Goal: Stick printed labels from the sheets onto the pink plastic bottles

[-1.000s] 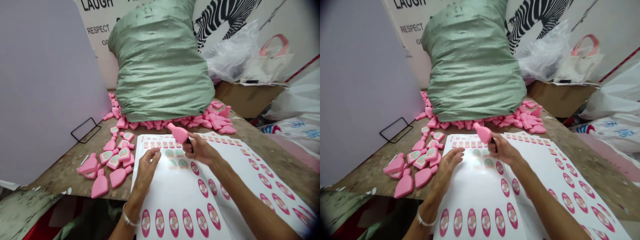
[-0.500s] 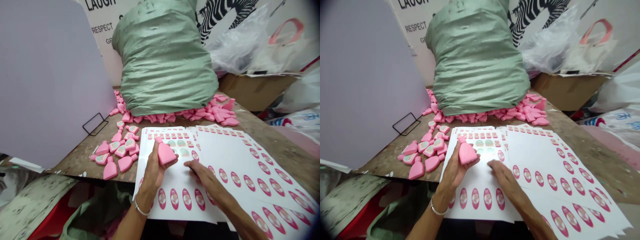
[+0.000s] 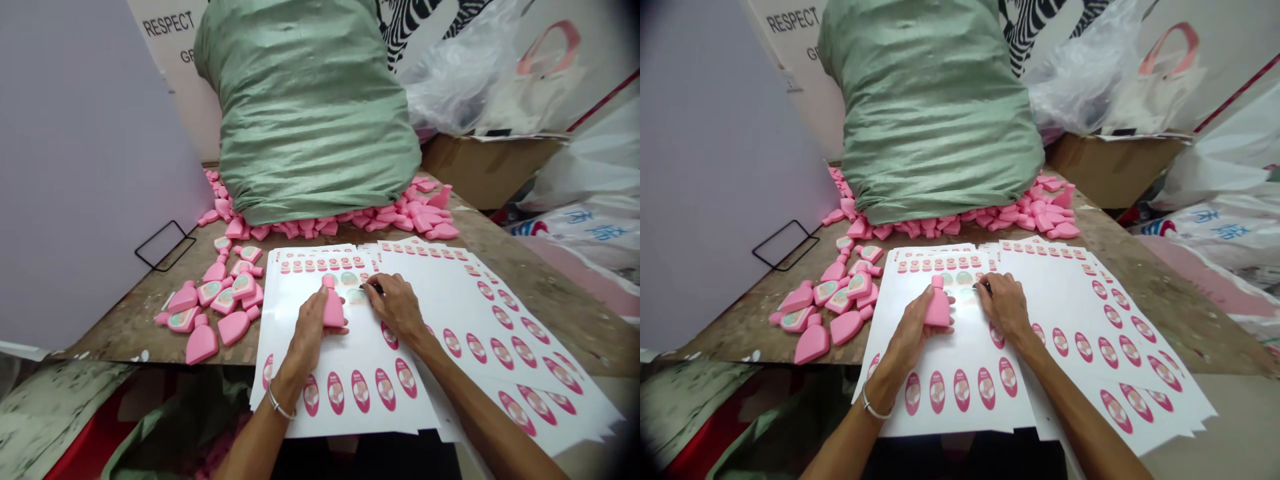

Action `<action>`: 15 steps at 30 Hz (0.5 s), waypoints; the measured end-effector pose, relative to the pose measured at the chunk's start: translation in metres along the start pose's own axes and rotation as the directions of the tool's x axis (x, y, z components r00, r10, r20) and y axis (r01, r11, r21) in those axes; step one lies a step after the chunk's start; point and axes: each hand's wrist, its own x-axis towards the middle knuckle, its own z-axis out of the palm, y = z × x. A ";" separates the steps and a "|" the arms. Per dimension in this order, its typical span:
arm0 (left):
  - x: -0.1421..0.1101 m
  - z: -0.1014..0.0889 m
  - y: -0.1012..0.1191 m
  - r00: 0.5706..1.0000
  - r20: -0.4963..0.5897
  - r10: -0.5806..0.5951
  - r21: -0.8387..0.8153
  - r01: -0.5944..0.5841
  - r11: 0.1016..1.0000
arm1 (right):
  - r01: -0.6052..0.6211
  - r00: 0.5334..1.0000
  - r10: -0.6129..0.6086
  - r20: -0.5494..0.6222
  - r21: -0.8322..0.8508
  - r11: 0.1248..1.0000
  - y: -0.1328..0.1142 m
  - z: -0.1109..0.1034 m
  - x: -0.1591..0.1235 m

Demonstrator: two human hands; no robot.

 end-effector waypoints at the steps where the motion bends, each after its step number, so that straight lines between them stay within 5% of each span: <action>1: 0.003 0.003 -0.002 1.000 -0.002 -0.006 0.007 0.006 1.000 | 0.019 1.000 -0.019 -0.005 -0.025 1.000 0.003 0.000 0.000; 6: 0.019 0.013 -0.013 0.999 0.017 -0.038 0.038 0.037 0.999 | 0.095 0.995 -0.094 0.017 -0.067 0.993 0.013 0.000 -0.001; 11: 0.022 0.012 -0.018 0.999 0.036 0.002 0.053 -0.004 0.999 | 0.102 0.990 -0.109 0.089 0.080 0.992 0.015 -0.001 -0.001; 15: 0.019 0.011 -0.017 0.999 0.049 0.001 0.055 -0.003 0.998 | 0.080 0.996 -0.081 0.025 0.059 0.995 0.014 -0.001 -0.004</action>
